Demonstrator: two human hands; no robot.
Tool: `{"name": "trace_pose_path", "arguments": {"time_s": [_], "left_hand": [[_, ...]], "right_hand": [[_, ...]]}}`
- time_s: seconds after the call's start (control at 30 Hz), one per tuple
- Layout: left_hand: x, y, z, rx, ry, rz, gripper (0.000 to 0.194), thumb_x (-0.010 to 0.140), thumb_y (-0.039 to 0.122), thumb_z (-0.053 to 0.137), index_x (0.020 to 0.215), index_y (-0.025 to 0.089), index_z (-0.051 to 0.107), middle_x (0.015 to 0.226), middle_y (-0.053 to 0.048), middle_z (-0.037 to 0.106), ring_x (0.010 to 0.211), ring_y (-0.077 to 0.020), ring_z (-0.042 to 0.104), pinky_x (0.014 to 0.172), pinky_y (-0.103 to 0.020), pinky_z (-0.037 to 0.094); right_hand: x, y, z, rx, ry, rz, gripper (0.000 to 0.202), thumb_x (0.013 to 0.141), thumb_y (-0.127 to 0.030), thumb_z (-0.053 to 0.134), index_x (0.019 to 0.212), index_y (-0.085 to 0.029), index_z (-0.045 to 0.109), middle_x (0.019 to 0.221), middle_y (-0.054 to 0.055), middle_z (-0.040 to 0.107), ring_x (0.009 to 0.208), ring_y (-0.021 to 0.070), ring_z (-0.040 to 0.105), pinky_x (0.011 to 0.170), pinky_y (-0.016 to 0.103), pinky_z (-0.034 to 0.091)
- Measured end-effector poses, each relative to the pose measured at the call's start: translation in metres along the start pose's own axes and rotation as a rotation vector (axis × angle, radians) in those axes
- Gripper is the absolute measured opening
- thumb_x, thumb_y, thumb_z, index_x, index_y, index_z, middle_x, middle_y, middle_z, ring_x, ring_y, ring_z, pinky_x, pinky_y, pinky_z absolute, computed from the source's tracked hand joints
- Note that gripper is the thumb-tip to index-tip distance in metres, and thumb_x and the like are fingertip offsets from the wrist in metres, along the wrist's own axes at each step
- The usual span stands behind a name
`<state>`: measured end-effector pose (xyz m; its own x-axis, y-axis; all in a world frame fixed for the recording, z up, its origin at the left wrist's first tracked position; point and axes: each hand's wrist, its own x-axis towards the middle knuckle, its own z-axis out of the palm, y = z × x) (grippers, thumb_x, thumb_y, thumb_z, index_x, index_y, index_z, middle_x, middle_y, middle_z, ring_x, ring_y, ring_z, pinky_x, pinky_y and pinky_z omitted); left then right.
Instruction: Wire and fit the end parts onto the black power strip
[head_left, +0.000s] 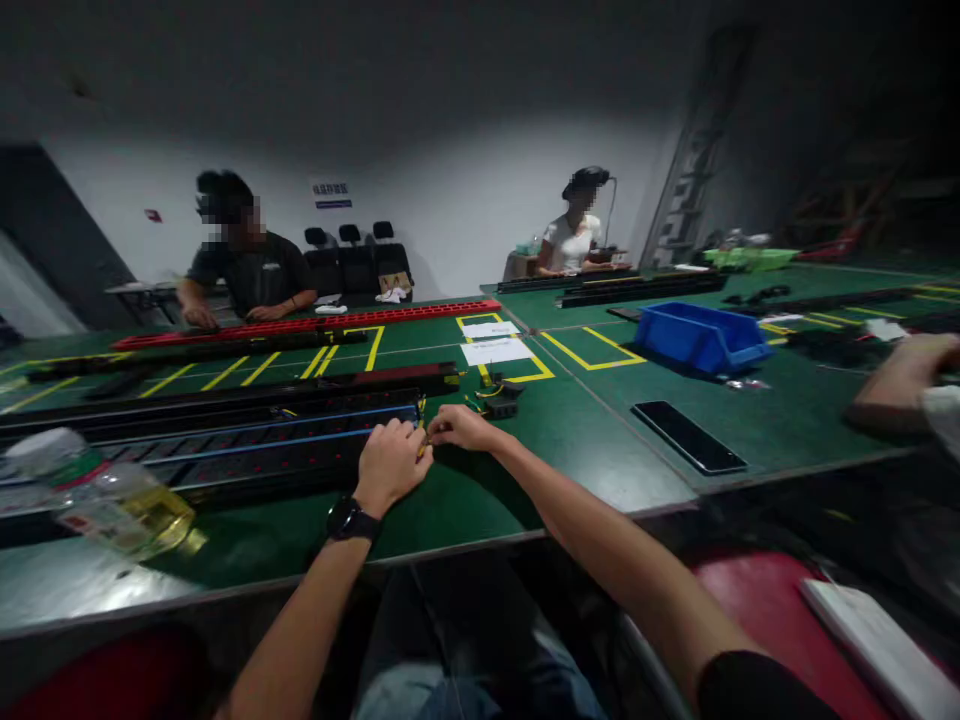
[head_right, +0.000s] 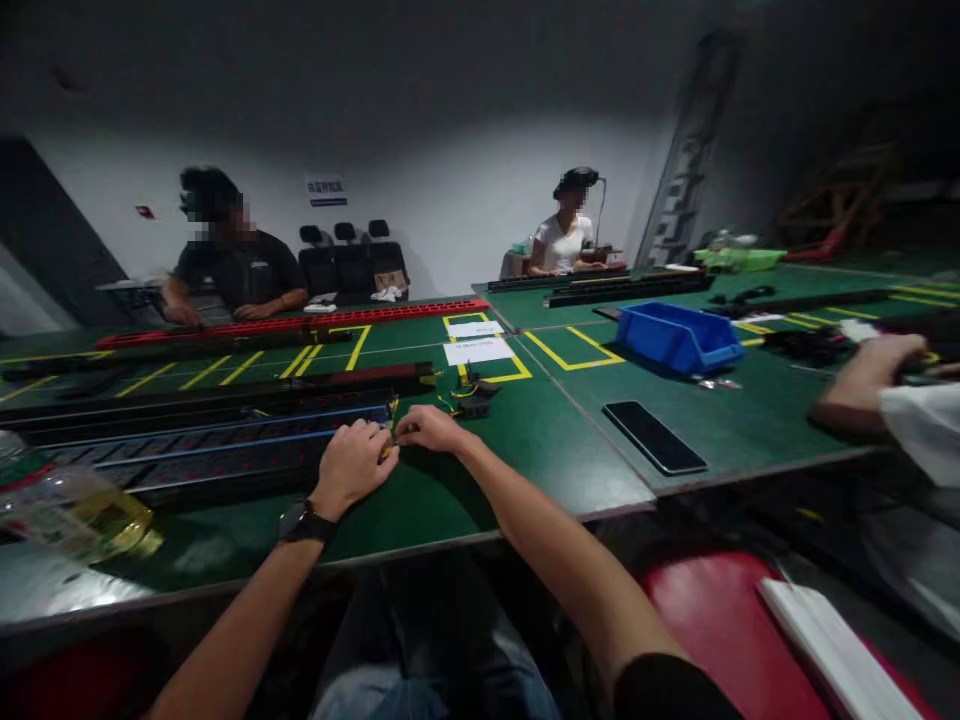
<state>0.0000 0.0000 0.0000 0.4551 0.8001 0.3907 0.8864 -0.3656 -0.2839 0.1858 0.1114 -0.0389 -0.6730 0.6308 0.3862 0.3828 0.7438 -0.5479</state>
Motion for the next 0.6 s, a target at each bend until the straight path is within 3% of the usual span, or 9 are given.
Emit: {"name": "trace_pose_path", "arguments": {"time_s": [0.2, 0.6], "left_hand": [[0.001, -0.002, 0.000, -0.003, 0.013, 0.002, 0.023, 0.098, 0.034, 0.056, 0.095, 0.018, 0.072, 0.095, -0.011, 0.071, 0.097, -0.0299, 0.060, 0.077, -0.043, 0.039], [-0.001, -0.003, -0.001, -0.010, 0.052, -0.011, 0.023, 0.098, 0.035, 0.055, 0.089, 0.019, 0.070, 0.091, -0.010, 0.071, 0.093, -0.0293, 0.061, 0.075, -0.043, 0.039]], "right_hand": [[0.002, -0.001, 0.003, -0.015, 0.025, 0.065, 0.013, 0.083, -0.014, 0.083, 0.095, -0.019, 0.083, 0.085, 0.001, 0.068, 0.074, 0.0121, 0.059, 0.068, 0.021, 0.040], [0.001, 0.000, -0.014, 0.161, -0.064, 0.069, 0.011, 0.081, -0.023, 0.083, 0.089, -0.016, 0.082, 0.082, 0.002, 0.076, 0.077, 0.0160, 0.067, 0.070, 0.022, 0.045]]}}
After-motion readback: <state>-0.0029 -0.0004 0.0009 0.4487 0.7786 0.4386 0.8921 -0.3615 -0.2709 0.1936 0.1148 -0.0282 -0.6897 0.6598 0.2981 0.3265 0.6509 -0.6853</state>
